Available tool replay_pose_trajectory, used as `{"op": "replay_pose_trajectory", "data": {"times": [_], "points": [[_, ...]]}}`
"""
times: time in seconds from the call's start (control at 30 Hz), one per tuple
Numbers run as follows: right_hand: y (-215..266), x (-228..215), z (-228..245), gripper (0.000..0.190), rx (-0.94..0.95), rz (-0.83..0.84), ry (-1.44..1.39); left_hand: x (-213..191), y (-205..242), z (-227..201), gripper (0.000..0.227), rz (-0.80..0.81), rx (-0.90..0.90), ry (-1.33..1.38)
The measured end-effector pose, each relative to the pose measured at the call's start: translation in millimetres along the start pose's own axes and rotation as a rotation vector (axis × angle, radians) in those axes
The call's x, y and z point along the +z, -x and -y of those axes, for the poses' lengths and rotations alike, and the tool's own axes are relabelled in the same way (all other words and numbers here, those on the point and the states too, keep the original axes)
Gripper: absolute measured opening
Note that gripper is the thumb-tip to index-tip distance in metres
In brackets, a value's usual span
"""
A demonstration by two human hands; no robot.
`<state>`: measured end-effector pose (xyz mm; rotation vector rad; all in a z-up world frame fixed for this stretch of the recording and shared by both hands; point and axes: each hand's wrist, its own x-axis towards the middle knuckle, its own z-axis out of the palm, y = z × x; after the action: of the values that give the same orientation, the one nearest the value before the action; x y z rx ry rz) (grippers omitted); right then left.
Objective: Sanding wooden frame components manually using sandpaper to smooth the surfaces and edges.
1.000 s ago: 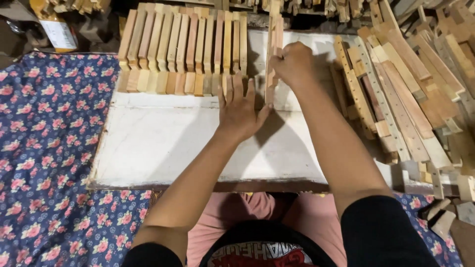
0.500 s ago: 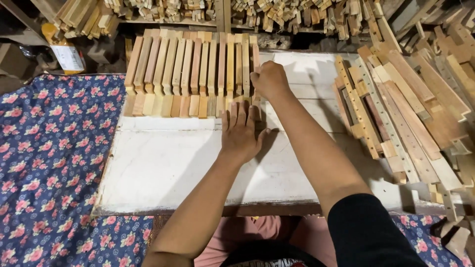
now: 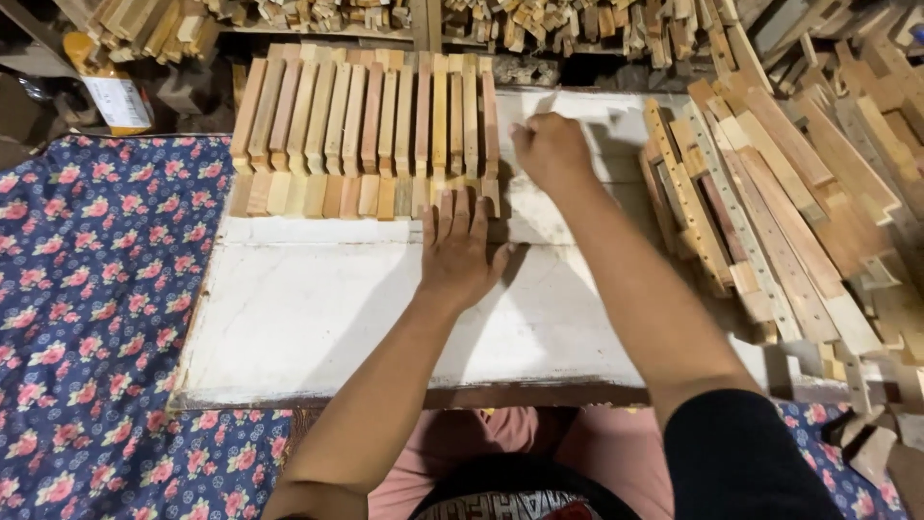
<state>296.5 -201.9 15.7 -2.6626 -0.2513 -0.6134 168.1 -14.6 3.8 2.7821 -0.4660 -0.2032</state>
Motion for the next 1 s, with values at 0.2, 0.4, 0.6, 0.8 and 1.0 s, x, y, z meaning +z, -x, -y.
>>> {"op": "replay_pose_trajectory", "data": {"times": [0.2, 0.4, 0.6, 0.8, 1.0], "points": [[52, -132, -26, 0.044, 0.301, 0.177, 0.58, 13, -3, 13, 0.082, -0.168, 0.1, -0.006], [119, -178, -59, 0.026, 0.346, 0.178, 0.798, -14, 46, -33, 0.07, -0.314, 0.241, 0.132], [145, -160, -90, 0.015, -0.058, -0.207, 0.959, -18, 117, -86, 0.064, 0.041, 0.379, 0.444], [160, -203, -17, 0.026, -0.075, -0.447, 0.442, -5, 140, -89, 0.063, -0.051, 0.439, 0.903], [178, -118, 71, 0.035, -0.097, -0.911, -0.42, 5, 136, -104, 0.091, 0.018, 0.364, 1.396]]}}
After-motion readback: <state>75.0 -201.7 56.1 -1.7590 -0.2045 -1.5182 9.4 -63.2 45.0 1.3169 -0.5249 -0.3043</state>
